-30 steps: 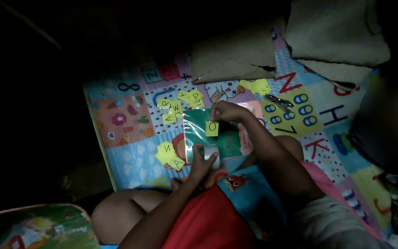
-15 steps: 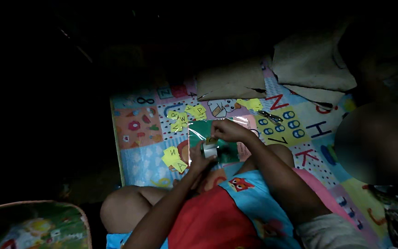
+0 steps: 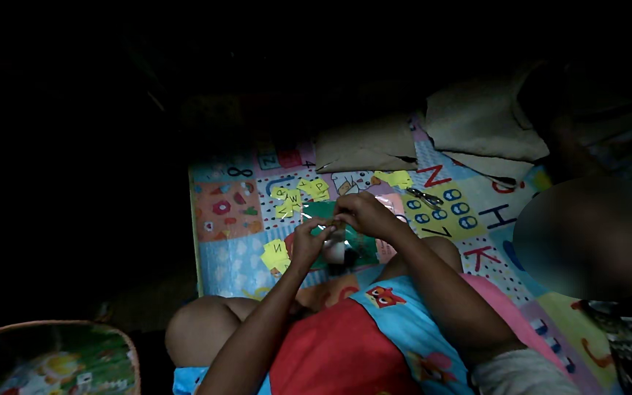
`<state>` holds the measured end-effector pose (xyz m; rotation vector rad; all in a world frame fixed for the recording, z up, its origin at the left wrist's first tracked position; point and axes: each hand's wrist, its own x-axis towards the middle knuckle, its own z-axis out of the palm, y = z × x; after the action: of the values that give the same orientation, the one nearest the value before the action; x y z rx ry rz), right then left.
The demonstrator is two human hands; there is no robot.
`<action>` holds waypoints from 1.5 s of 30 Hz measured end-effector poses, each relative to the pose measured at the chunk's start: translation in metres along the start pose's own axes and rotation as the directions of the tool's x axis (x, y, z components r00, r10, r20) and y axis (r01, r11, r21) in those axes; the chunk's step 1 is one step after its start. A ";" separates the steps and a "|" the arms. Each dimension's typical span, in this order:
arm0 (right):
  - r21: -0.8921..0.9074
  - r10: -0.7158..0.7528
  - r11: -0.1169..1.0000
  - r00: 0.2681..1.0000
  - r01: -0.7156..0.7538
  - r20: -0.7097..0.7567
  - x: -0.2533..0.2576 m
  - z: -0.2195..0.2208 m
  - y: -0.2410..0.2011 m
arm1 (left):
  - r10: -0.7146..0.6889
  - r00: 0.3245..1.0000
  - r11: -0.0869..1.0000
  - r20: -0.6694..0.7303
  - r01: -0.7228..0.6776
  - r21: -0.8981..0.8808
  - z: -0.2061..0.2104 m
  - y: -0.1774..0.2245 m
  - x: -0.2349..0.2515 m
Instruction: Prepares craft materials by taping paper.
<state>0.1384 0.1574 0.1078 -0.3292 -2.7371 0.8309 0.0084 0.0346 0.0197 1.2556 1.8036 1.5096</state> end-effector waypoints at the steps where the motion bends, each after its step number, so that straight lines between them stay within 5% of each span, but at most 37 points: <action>1: 0.000 -0.034 0.999 0.998 0.034 -0.060 -0.001 0.001 -0.001 | -0.010 1.000 1.000 0.007 0.010 -0.015 -0.002 0.003 0.000; 5: -0.010 -0.169 0.985 0.963 0.170 -0.209 -0.006 -0.001 -0.005 | -0.110 0.993 0.985 0.050 0.116 -0.130 -0.008 0.022 -0.004; 12: -0.057 -0.330 0.942 0.885 0.330 -0.327 -0.003 0.005 -0.001 | -0.056 0.998 0.993 0.025 0.059 -0.102 -0.004 0.026 -0.002; 18: 0.158 -0.039 0.984 0.965 0.082 -0.259 0.002 0.001 -0.007 | -0.132 0.988 0.988 -0.078 0.125 -0.088 -0.006 0.039 -0.001; 24: 0.547 0.227 0.815 0.974 -0.191 0.001 0.005 0.001 -0.007 | -0.197 0.962 0.956 -0.188 0.146 -0.253 -0.011 0.057 0.000; 35: 0.691 0.347 0.717 0.907 -0.092 -0.239 0.004 0.011 -0.024 | -0.104 0.973 0.966 -0.208 0.049 -0.254 -0.009 0.065 -0.003; 45: 0.616 0.203 0.767 0.843 0.179 -0.499 0.002 0.018 -0.023 | 0.115 0.947 0.988 -0.301 -0.140 -0.062 -0.018 0.074 -0.002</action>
<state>0.1276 0.1307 0.1068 -0.3603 -1.7819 1.3729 0.0198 0.0220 0.0939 1.1746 1.8479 1.9131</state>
